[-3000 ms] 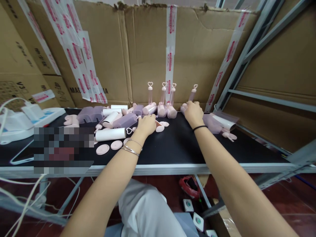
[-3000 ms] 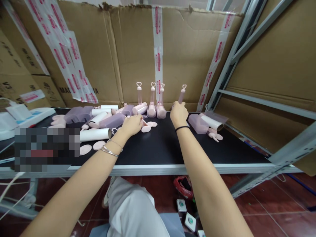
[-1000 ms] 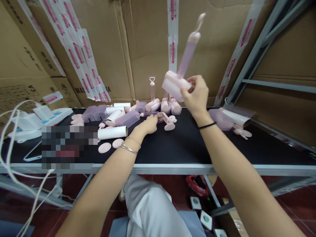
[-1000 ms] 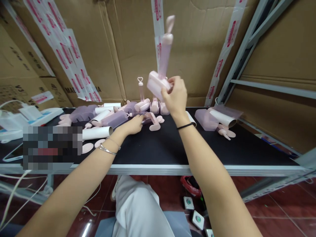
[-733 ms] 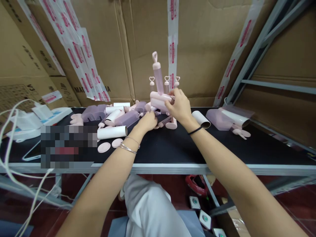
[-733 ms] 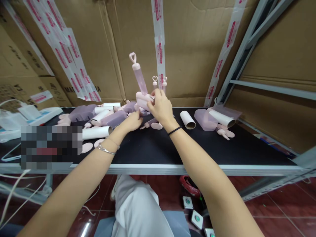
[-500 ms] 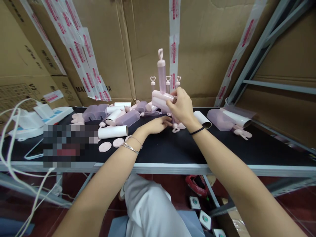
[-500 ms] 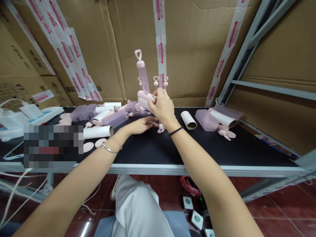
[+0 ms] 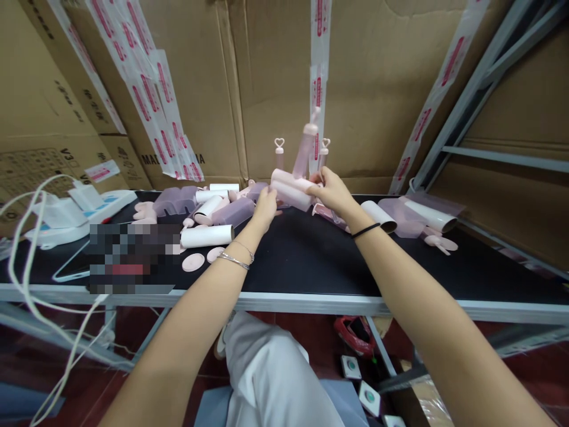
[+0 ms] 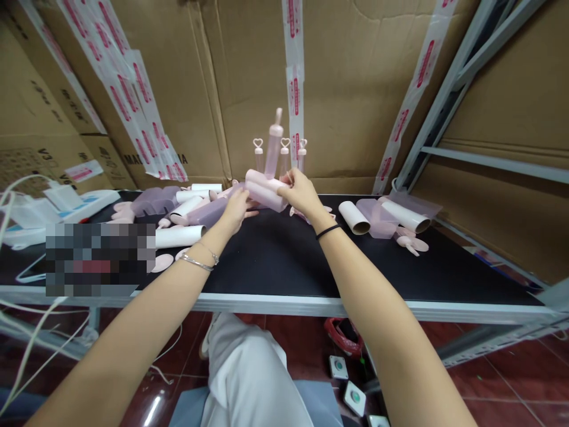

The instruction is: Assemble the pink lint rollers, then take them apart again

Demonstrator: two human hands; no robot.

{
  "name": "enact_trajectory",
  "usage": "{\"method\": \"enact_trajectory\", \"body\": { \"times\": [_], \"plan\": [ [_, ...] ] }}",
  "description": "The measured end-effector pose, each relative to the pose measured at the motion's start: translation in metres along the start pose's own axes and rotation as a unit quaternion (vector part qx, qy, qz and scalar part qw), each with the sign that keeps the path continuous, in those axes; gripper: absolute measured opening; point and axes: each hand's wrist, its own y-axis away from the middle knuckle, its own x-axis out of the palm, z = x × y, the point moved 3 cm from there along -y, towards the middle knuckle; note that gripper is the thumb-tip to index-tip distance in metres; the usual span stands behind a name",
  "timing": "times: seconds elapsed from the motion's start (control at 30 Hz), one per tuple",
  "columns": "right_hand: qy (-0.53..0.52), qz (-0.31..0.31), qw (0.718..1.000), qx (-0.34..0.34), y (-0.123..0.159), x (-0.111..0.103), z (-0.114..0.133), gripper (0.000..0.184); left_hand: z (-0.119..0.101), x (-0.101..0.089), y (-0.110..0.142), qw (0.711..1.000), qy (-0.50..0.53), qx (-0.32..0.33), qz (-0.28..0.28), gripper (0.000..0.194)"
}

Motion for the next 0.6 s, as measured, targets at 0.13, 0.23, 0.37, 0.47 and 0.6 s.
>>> {"method": "enact_trajectory", "body": {
  "times": [0.13, 0.23, 0.37, 0.47, 0.6],
  "plan": [
    [-0.039, 0.036, 0.999, 0.010, -0.002, 0.001, -0.005, 0.029, -0.009, 0.002, 0.006, 0.994, 0.100, 0.028, 0.021, 0.034],
    [-0.064, 0.049, 0.997, -0.012, 0.001, 0.001, 0.002, 0.027, -0.007, -0.002, 0.006, 0.996, 0.082, 0.045, 0.006, 0.042],
    [-0.116, 0.004, 0.993, 0.007, 0.006, -0.004, 0.011, 0.035, -0.007, -0.005, 0.007, 0.997, 0.041, 0.057, -0.033, 0.049],
    [-0.127, -0.033, 0.991, 0.026, 0.005, -0.008, 0.011, 0.037, -0.012, 0.001, 0.013, 0.999, 0.016, 0.051, -0.003, 0.047],
    [-0.125, -0.074, 0.989, 0.027, -0.006, -0.023, -0.001, 0.039, -0.013, 0.005, 0.015, 0.999, -0.005, 0.039, 0.019, 0.052]
  ]
}}
